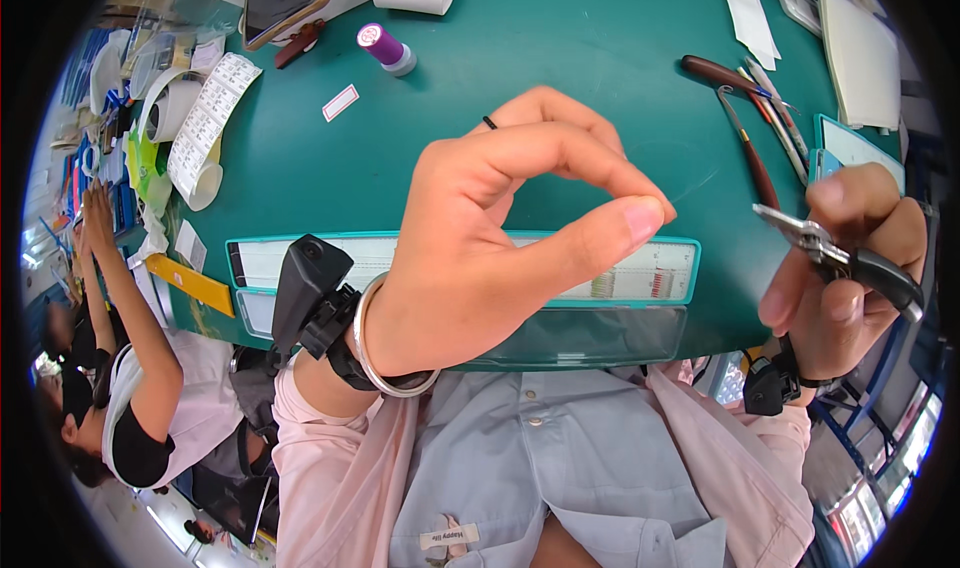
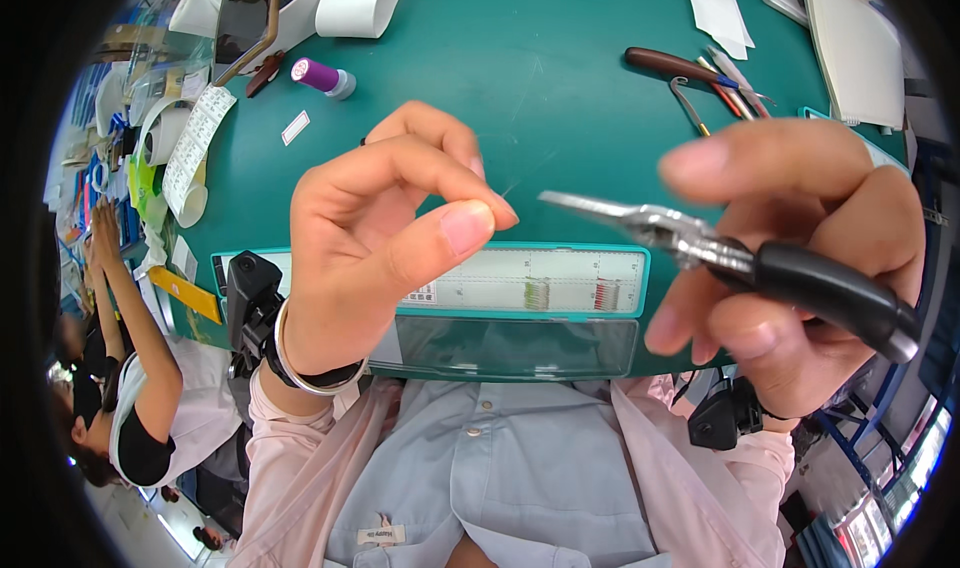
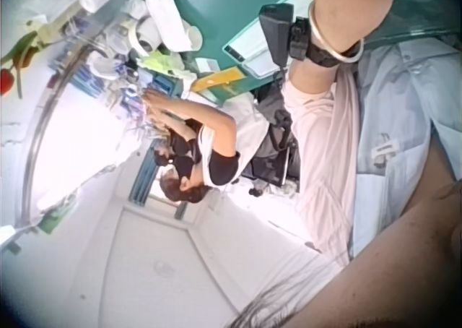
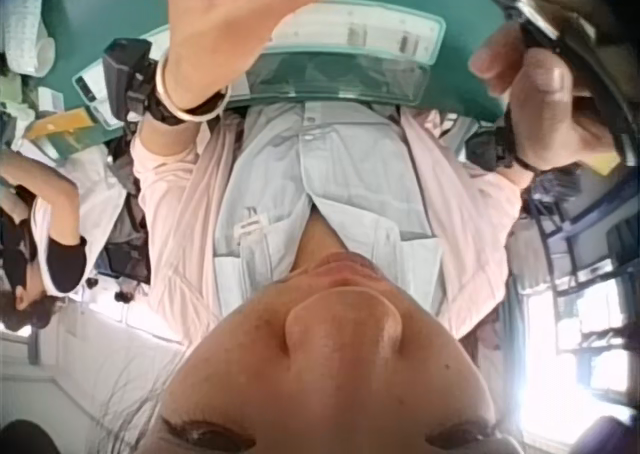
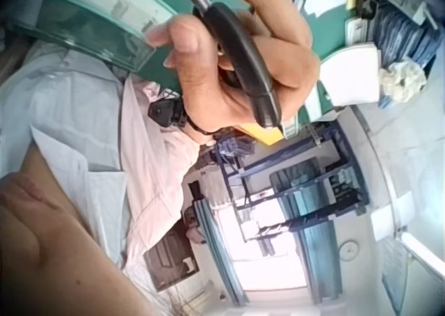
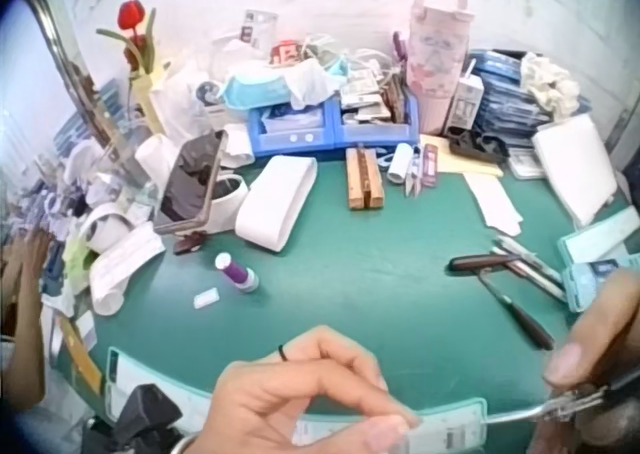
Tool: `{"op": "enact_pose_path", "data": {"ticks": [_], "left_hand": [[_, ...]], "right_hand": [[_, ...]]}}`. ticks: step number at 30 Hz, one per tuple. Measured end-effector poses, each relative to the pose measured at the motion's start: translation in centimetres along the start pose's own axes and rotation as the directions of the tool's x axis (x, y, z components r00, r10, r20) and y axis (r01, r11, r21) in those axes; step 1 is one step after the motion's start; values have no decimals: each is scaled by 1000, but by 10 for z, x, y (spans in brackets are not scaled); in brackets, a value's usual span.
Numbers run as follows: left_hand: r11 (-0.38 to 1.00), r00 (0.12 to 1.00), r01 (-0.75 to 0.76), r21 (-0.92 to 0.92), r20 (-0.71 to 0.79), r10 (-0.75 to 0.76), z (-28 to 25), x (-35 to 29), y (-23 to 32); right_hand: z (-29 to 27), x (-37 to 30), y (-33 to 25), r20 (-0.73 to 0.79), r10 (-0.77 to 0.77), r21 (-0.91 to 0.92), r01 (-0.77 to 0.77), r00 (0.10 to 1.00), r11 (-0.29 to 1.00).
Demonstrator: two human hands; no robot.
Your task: Manually assemble and trim small electronic components on a circuit board using hand tools.
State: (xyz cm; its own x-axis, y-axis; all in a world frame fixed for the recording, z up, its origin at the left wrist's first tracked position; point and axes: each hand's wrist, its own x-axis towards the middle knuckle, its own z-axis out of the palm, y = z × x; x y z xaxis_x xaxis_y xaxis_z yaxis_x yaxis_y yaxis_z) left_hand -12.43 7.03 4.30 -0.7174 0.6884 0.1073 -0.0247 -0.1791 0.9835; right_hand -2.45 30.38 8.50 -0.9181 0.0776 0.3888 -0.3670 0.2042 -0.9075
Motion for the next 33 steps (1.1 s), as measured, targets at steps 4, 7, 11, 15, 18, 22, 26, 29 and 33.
{"op": "enact_pose_path", "data": {"ticks": [4,7,11,15,18,22,26,29,33], "left_hand": [[976,988,149,-159,-4,-151,6,2,0],[993,995,97,-70,0,-97,1,-3,-2],[998,998,52,-44,29,-51,0,-1,-5],[997,997,73,-41,40,-71,3,0,-1],[998,997,65,-4,36,-65,2,0,-2],[998,998,59,-18,15,-59,4,-1,-3],[1000,999,15,15,40,-16,2,1,-4],[1000,999,-4,28,41,2,2,1,-4],[999,999,7,35,38,-9,3,0,-3]], "right_hand": [[16,-2,3,-121,98,-12,-101,988,995],[30,-3,15,-116,61,-15,-63,991,998],[23,-5,23,-43,-59,-47,57,997,997],[13,-21,19,-107,-23,-138,8,994,990],[12,-21,22,-87,-46,-146,33,995,989],[12,-17,23,-79,-38,-144,27,996,989],[16,-6,27,32,-123,15,123,992,992],[16,-6,27,36,-121,18,120,992,993],[16,-7,27,37,-114,26,113,993,993]]}}
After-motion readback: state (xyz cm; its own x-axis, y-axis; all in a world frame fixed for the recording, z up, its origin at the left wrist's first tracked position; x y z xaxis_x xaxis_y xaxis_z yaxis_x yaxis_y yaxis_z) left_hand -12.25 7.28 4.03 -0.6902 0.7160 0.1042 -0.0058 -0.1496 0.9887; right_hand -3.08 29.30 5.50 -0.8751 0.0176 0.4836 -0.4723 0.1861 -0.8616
